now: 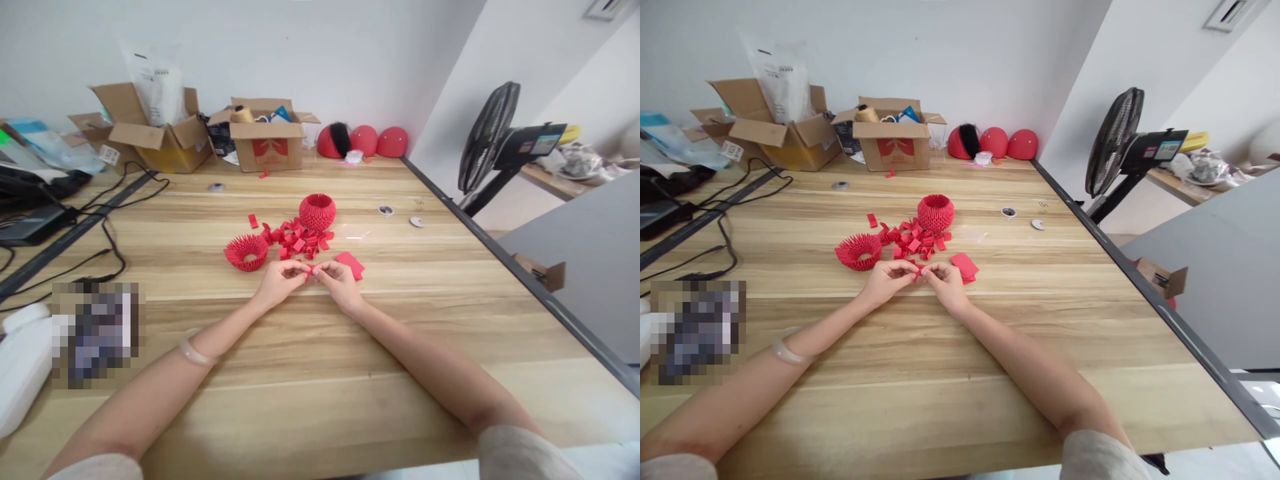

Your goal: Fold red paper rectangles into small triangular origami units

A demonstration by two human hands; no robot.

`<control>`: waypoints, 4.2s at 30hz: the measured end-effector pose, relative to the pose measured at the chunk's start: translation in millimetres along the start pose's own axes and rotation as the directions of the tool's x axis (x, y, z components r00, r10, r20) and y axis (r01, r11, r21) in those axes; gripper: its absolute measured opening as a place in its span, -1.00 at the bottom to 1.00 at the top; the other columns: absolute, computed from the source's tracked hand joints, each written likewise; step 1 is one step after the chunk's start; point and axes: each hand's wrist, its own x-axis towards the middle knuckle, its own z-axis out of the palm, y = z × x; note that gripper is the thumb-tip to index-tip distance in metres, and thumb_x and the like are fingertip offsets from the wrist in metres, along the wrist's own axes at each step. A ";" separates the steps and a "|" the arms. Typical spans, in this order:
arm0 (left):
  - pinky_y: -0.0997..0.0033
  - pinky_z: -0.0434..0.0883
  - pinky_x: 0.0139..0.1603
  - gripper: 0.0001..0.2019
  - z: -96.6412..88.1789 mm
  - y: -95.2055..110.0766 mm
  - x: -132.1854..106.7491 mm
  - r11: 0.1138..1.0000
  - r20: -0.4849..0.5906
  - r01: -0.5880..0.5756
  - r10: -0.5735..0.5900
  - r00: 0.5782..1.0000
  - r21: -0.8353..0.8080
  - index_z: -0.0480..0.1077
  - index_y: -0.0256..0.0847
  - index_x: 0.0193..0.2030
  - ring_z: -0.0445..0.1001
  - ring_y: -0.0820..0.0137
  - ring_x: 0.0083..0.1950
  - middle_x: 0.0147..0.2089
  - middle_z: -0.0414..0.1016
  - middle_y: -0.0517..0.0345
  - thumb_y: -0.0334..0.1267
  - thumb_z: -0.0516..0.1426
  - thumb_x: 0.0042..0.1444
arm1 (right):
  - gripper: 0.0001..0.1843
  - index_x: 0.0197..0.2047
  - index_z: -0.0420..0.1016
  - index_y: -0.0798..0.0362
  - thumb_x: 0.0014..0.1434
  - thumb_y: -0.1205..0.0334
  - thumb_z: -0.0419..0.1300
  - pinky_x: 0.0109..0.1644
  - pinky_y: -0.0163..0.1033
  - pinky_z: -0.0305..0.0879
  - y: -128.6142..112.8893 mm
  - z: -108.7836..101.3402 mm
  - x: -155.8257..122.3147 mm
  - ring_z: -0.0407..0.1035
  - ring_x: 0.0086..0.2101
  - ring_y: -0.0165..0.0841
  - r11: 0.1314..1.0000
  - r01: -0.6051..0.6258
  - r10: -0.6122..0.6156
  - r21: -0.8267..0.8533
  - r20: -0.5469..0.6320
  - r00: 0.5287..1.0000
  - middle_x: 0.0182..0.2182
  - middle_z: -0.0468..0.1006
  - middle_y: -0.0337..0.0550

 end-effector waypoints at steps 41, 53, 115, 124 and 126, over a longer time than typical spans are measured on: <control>0.46 0.43 -0.29 -0.83 -0.2 3.8 -3.4 0.932 0.055 -0.223 0.216 0.975 0.285 0.54 -0.29 -0.30 0.51 0.36 -0.27 -0.26 0.57 0.00 -0.32 0.13 0.01 | -0.76 -0.54 0.43 0.08 -0.21 0.09 0.33 -0.43 -0.32 0.25 -6.4 3.6 -1.8 0.29 -0.59 -0.47 0.999 -0.040 0.038 -0.016 -0.101 0.994 -0.63 0.46 -0.27; 0.42 0.46 -0.23 -0.82 -1.4 1.3 -2.9 0.912 0.035 -0.226 0.228 0.973 0.343 0.55 -0.28 -0.28 0.53 0.34 -0.22 -0.22 0.58 -0.01 -0.31 0.13 0.03 | -0.82 -0.45 0.52 0.08 -0.11 0.15 0.31 -0.36 -0.33 0.30 -3.0 -0.2 -2.5 0.36 -0.52 -0.47 1.000 -0.010 0.010 0.011 -0.024 1.000 -0.53 0.55 -0.23; 0.40 0.46 -0.22 -0.73 -1.0 -1.8 1.8 0.991 -0.042 0.043 -0.048 0.998 -0.128 0.40 -0.31 -0.38 0.54 0.37 -0.32 -0.37 0.57 0.04 -0.13 0.25 -0.09 | -0.61 -0.44 0.39 0.07 -0.13 -0.09 0.28 -0.45 -0.33 0.21 -3.4 6.7 -3.8 0.26 -0.54 -0.47 0.998 0.012 -0.014 -0.069 -0.028 1.000 -0.54 0.46 -0.23; 0.40 0.45 -0.21 -0.73 -1.0 0.6 1.8 0.981 -0.020 0.070 -0.075 0.997 -0.179 0.43 -0.32 -0.38 0.53 0.39 -0.34 -0.36 0.57 0.06 -0.20 0.31 -0.19 | -0.66 -0.44 0.46 0.07 -0.15 -0.03 0.31 -0.39 -0.30 0.29 -9.4 6.8 -4.3 0.29 -0.54 -0.47 1.000 0.001 -0.001 0.022 -0.015 1.000 -0.51 0.52 -0.21; 0.41 0.45 -0.22 -0.73 -1.6 2.2 2.1 0.978 -0.004 0.078 -0.080 0.997 -0.195 0.44 -0.32 -0.39 0.53 0.40 -0.36 -0.38 0.57 0.07 -0.20 0.32 -0.21 | -0.67 -0.44 0.47 0.07 -0.13 -0.03 0.30 -0.39 -0.30 0.28 -9.8 5.9 -4.4 0.29 -0.53 -0.46 1.000 0.012 -0.012 0.015 0.000 1.000 -0.50 0.53 -0.20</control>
